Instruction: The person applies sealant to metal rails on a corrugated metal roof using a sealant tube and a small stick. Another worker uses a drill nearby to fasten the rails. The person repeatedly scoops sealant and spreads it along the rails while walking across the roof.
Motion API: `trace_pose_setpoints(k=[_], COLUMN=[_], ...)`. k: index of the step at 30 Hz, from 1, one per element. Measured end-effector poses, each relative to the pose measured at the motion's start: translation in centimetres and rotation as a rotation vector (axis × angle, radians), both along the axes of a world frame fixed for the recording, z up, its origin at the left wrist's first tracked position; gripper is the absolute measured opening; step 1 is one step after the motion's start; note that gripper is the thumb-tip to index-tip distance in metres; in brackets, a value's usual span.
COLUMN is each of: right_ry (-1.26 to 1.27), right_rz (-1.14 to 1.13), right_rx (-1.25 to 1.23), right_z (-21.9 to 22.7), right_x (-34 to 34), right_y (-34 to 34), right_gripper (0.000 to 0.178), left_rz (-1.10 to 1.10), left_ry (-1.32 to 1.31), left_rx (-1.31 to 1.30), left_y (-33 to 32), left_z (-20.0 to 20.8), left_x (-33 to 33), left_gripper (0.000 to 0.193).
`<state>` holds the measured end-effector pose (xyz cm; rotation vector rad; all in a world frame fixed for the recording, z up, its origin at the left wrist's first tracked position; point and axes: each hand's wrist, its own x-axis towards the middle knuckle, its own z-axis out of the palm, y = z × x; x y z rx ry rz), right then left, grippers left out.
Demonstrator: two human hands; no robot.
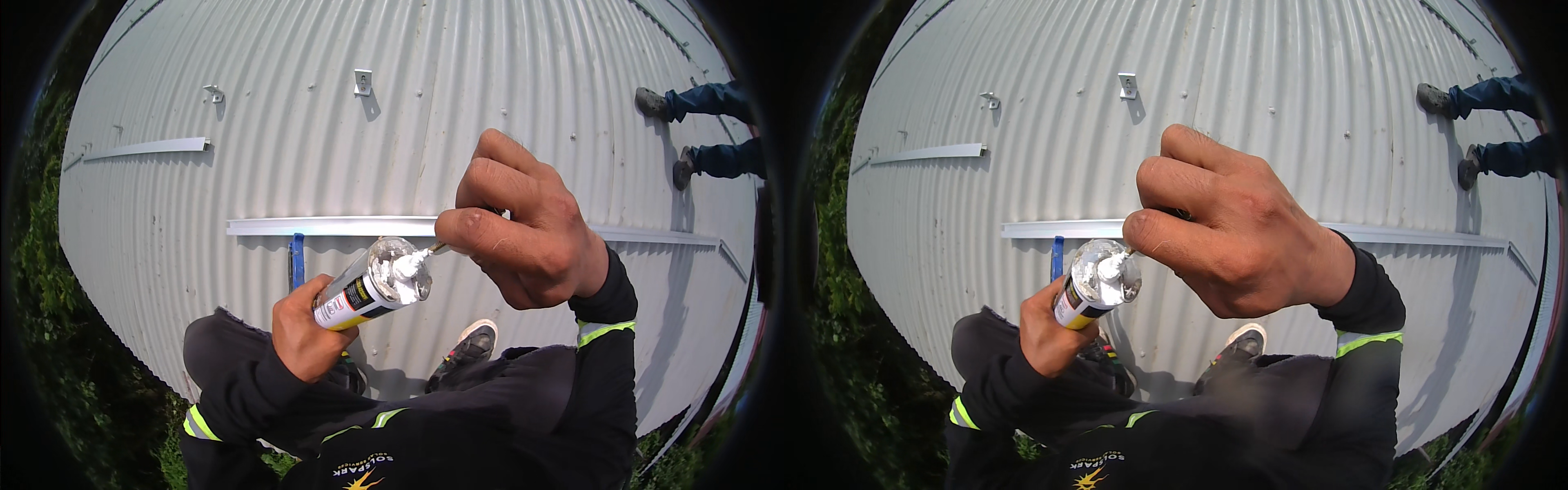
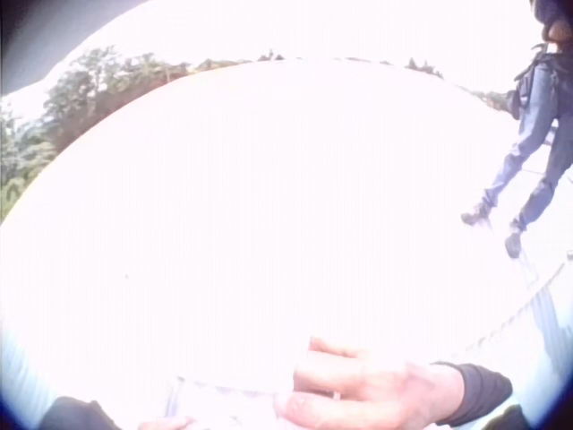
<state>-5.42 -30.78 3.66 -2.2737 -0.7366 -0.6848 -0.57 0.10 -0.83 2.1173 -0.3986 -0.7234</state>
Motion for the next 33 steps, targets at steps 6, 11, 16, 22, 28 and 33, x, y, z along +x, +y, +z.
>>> trace_pose_setpoints(k=[6,11,16,22,28,33], right_ry=[0.122,0.293,0.662,0.826,0.845,0.808], right_rz=[0.023,0.082,0.149,0.273,0.325,0.315], right_rx=[0.012,0.227,0.353,0.629,0.737,0.789], right_z=[-0.1,-0.6,-0.4,-1.7,-2.7,-3.4], right_x=[-0.5,-0.4,-0.6,0.0,0.4,0.4], right_y=[-0.1,0.0,-1.2,-1.2,-1.0,-0.8], right_gripper=[0.015,0.014,0.025,0.033,0.034,0.033], left_rz=[-0.022,-0.065,-0.067,-0.051,-0.037,-0.029], left_ry=[0.015,-0.044,0.007,0.012,-0.007,-0.012], left_rx=[0.021,0.057,0.077,0.061,0.060,0.055], left_y=[0.2,0.1,-0.2,-0.4,-0.3,-0.4], left_z=[-0.3,0.2,0.7,0.7,0.8,0.6], left_x=[-0.1,-0.2,-0.3,-0.2,0.0,0.0], left_gripper=[0.031,0.035,0.036,0.034,0.034,0.035])
